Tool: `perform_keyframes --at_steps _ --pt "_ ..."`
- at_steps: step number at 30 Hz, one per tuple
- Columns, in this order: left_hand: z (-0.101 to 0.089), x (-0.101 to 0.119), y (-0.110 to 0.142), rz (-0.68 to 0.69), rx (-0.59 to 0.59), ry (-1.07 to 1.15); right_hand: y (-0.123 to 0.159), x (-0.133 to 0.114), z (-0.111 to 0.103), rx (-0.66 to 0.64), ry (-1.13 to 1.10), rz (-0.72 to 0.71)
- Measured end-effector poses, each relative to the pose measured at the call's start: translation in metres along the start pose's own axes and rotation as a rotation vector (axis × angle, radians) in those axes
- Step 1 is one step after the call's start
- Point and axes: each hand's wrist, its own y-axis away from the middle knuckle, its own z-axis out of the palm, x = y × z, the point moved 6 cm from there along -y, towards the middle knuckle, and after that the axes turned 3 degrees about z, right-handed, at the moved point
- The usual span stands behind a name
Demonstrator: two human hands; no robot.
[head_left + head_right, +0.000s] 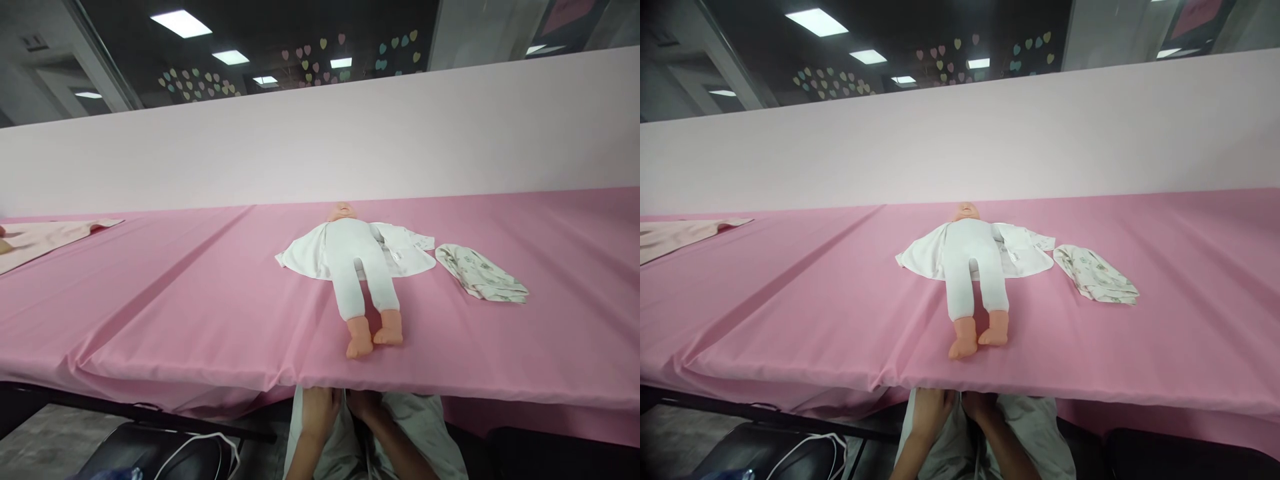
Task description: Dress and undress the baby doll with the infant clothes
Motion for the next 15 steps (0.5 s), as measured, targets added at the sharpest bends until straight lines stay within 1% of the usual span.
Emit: perform_keyframes --at_steps 2,5,7,10,13,15 --pt "-0.001 0.0 0.0 -0.002 0.006 0.006 0.003 -0.002 0.004 -0.097 0.005 -0.083" --pt "-0.001 0.0 0.0 -0.006 0.011 0.019 0.008 -0.004 0.002 -0.196 0.005 -0.106" --pt "-0.001 0.0 0.001 -0.007 0.022 0.032 0.011 -0.011 0.001 -0.259 0.069 -0.139" --pt "0.0 -0.001 0.001 -0.011 0.031 0.034 0.015 -0.02 0.003 -0.361 0.22 -0.198" --pt "0.001 -0.001 0.002 -0.007 0.033 0.013 0.016 -0.019 0.005 -0.406 0.31 -0.183" --pt "0.002 -0.001 0.002 -0.002 0.049 -0.001 0.016 -0.019 0.005 -0.393 0.318 -0.2"
